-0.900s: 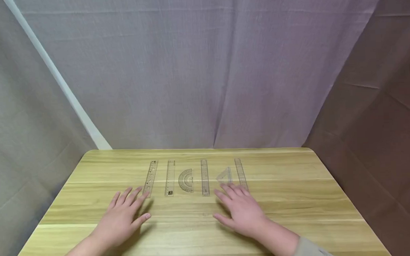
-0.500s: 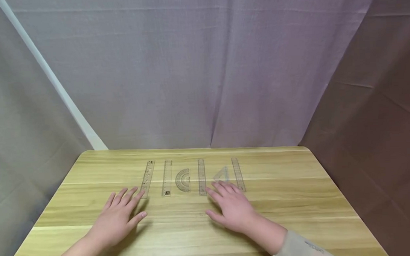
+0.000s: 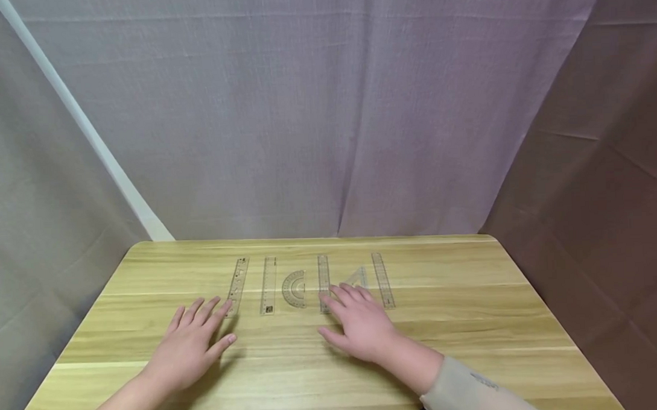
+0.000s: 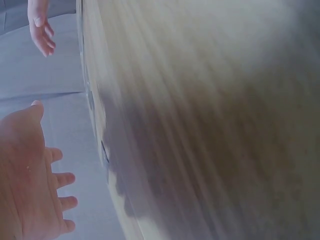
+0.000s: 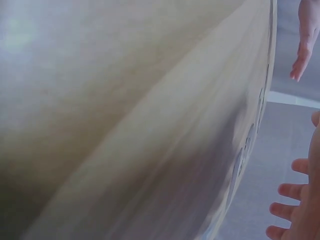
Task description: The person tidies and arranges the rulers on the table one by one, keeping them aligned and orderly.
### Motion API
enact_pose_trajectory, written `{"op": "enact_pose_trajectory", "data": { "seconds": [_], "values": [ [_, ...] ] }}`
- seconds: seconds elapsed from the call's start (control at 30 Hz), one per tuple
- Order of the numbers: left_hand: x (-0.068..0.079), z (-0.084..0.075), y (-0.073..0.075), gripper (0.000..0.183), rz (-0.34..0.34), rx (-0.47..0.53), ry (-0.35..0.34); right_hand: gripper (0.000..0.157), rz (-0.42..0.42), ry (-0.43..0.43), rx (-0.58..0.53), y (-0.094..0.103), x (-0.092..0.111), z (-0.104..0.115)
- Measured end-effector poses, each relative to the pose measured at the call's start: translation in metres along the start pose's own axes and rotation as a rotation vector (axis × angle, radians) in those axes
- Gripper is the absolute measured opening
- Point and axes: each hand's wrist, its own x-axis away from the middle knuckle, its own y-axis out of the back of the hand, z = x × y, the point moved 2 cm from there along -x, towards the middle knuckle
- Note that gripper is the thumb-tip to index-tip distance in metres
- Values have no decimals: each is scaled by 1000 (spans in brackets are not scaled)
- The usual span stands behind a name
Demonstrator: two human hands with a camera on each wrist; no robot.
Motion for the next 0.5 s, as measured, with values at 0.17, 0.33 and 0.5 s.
{"op": "enact_pose_trajectory", "data": {
  "seconds": [0.17, 0.33, 0.5],
  "values": [
    [-2, 1, 1, 67, -10, -3, 6, 68, 5, 0, -5, -1, -9, 2],
    [-4, 2, 1, 67, -7, -16, 23, 66, 28, -18, 2, -2, -20, 6],
    [-6, 5, -1, 67, 7, -32, 45, 68, 53, -35, 6, -4, -31, 10]
  ]
}}
